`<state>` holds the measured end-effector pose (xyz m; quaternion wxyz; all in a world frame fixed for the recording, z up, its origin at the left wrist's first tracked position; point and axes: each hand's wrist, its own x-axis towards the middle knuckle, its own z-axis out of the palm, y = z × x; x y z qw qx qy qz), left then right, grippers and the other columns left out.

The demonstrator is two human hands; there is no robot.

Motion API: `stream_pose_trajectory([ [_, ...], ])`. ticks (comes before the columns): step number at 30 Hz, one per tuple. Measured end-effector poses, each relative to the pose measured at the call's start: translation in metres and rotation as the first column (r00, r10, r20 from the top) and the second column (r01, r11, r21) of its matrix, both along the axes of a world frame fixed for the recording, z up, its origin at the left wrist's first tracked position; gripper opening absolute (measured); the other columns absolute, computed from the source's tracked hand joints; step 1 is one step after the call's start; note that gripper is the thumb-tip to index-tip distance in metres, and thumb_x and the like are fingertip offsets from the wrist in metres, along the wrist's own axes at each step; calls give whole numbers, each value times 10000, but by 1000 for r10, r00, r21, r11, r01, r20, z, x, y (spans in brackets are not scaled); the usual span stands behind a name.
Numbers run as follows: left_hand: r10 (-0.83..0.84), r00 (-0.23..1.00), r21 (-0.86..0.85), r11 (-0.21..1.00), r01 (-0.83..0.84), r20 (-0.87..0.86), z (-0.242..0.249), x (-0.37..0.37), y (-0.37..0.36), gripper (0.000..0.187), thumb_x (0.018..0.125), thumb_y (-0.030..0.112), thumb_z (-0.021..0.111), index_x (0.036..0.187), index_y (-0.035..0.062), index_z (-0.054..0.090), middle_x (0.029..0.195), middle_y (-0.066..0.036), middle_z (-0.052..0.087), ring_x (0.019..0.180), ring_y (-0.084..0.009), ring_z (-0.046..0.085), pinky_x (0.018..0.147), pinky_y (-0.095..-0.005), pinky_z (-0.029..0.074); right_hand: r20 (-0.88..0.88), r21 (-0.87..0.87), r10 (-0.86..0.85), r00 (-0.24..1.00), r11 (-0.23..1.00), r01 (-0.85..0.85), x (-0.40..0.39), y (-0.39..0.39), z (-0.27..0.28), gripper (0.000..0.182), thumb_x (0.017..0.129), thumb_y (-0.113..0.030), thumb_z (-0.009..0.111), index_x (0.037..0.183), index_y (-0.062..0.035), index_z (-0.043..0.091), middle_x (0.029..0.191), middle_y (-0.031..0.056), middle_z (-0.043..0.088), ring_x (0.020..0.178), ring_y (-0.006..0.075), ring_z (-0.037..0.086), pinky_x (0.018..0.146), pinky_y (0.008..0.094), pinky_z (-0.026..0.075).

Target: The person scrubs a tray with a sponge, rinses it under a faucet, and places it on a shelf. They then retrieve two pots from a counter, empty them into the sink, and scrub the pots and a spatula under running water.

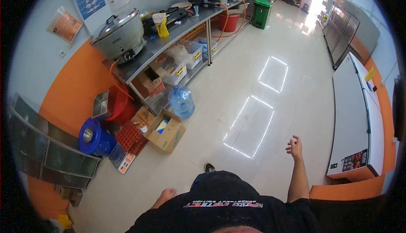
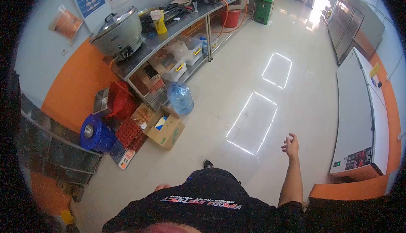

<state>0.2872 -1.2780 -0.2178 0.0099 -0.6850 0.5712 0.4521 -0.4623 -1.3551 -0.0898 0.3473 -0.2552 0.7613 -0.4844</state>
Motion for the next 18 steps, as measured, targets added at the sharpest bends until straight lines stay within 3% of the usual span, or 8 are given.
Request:
stream_pose_trajectory([
  [1, -69, 996, -113, 991, 74, 50, 6, -31, -61, 372, 912, 370, 559, 1028, 30, 658, 910, -156, 689, 876, -302, 667, 798, -393, 506, -7, 90, 6, 1000, 996, -6, 3, -11, -5, 379, 929, -170, 553, 1272, -130, 397, 850, 140, 582, 535, 234, 611, 425, 367, 528],
  [3, -44, 944, -286, 957, -54, -328, 36, -89, -186, 323, 950, 301, 533, 1057, 18, 646, 887, -108, 697, 811, -198, 660, 762, -333, 510, 10, 275, 52, 999, 960, -52, -13, -2, -70, 351, 930, -199, 557, 1246, -130, 420, 820, 135, 578, 518, 241, 595, 439, 383, 534],
  [6, -244, 785, -499, 861, -95, -570, 220, -205, -337, 244, 971, 162, 519, 1106, -15, 619, 977, -69, 673, 917, -135, 613, 821, -293, 481, 76, 570, 81, 994, 814, -110, -11, 59, -134, 320, 880, -185, 628, 1144, -57, 499, 785, 119, 580, 573, 281, 599, 468, 441, 545],
  [9, -670, 457, -780, 620, -90, -585, 379, -277, -413, 199, 950, 124, 536, 1042, -12, 649, 978, -106, 678, 920, -203, 635, 828, -340, 498, 223, 738, -275, 935, 674, 22, 12, 155, -190, 283, 892, -255, 607, 1084, -63, 529, 843, 159, 581, 706, 307, 603, 644, 482, 567],
  [10, -826, 306, -880, 461, -117, -473, 422, -294, -430, 182, 941, 114, 546, 1011, -6, 665, 978, -119, 679, 922, -233, 641, 827, -362, 505, 115, 781, -130, 985, 624, -9, 33, 153, -160, 273, 886, -253, 608, 1067, -61, 537, 844, 159, 583, 716, 307, 603, 655, 476, 562],
  [12, -872, -313, -885, 439, -157, -377, 457, -319, -467, 199, 884, 130, 644, 1034, 0, 668, 1072, -150, 656, 1001, -316, 631, 840, -413, 515, -21, 821, 61, 998, 570, -18, 52, 137, -131, 255, 875, -249, 611, 1033, -58, 553, 844, 160, 587, 736, 307, 604, 675, 464, 553],
  [14, -781, -509, -867, 483, -125, -362, 496, -343, -498, 197, 879, 135, 655, 1023, 2, 677, 1114, -162, 635, 1017, -336, 623, 870, -440, 505, -117, 829, 200, 973, 559, -15, 52, 96, -117, 238, 864, -246, 613, 999, -55, 569, 844, 161, 591, 756, 306, 604, 696, 453, 544],
  [18, -757, -481, -809, 568, -151, -442, 520, -394, -579, 158, 845, 142, 707, 939, 42, 631, 987, -99, 627, 931, -251, 610, 799, -373, 508, -471, 726, 509, 720, 687, -10, -6, -34, -113, 211, 841, -239, 618, 930, -48, 602, 845, 162, 599, 796, 305, 605, 737, 430, 527],
])
